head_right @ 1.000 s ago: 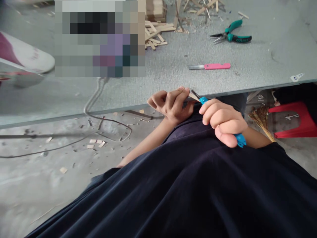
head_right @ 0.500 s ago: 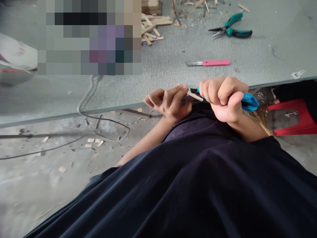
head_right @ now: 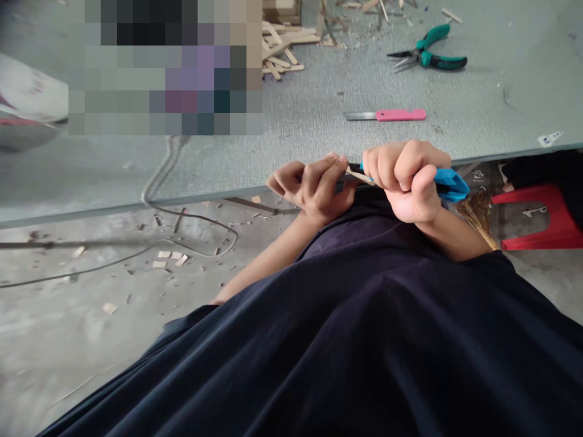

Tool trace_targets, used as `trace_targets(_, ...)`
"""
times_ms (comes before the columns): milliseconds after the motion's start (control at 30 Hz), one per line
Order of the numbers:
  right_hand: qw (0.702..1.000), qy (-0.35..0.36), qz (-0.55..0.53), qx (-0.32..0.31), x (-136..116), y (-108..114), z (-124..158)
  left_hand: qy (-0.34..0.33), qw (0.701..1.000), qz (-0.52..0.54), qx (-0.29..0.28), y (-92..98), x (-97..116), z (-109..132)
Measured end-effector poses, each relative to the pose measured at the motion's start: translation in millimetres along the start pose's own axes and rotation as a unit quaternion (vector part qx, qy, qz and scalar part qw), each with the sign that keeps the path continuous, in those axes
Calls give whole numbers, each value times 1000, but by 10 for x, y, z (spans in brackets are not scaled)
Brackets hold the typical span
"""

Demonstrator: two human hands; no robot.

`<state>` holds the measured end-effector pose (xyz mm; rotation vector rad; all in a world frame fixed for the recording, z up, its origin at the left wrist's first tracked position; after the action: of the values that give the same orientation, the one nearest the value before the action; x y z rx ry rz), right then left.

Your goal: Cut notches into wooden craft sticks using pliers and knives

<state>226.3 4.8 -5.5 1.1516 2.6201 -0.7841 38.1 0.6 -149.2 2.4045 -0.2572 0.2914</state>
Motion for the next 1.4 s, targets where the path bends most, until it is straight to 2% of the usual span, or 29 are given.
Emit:
trace_targets(133, 1000, 5, -19, -13, 12, -50, -36, 14, 1000, -10, -24, -27, -14, 6)
trace_targets(200, 998, 12, -35, -43, 1, -98, -53, 12, 1000, -6, -24, -30, -12, 8)
trace_targets(267, 997, 18, -44, -67, -13, -131, -64, 8, 1000, -1, -18, -28, -9, 10)
trace_targets(600, 996, 27, -38, -69, -51, -194, -90, -7, 1000, -20, 22, 7, 5, 14)
trace_targets(767, 992, 36, -57, -106, -79, -278, -99, -13, 999, -14, 27, 15, 13, 13)
trace_targets(1033, 994, 65, -55, -72, -89, -210, -72, -22, 999, -9, 44, 31, 25, 8)
trace_targets(1133, 996, 53, -43, -65, -61, -175, -48, -11, 1000, -1, 25, 0, 12, 15)
trace_targets(1267, 992, 64, -65, -85, -50, -206, -31, 3, 1000, -7, -3, -34, -6, 23)
trace_targets(1400, 994, 63, -60, -64, -33, -207, -30, 19, 999, -2, -31, -36, -9, 10)
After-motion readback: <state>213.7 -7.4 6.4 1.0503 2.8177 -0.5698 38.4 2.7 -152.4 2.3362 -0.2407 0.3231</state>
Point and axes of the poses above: each hand's wrist, its own z-axis away from the middle knuckle, its own y-axis out of the back of the hand, x = y × z, the point moved 6 cm from there along -z, towards the middle knuckle, and after that the axes turned 15 degrees about -z, right-handed, at the moved point
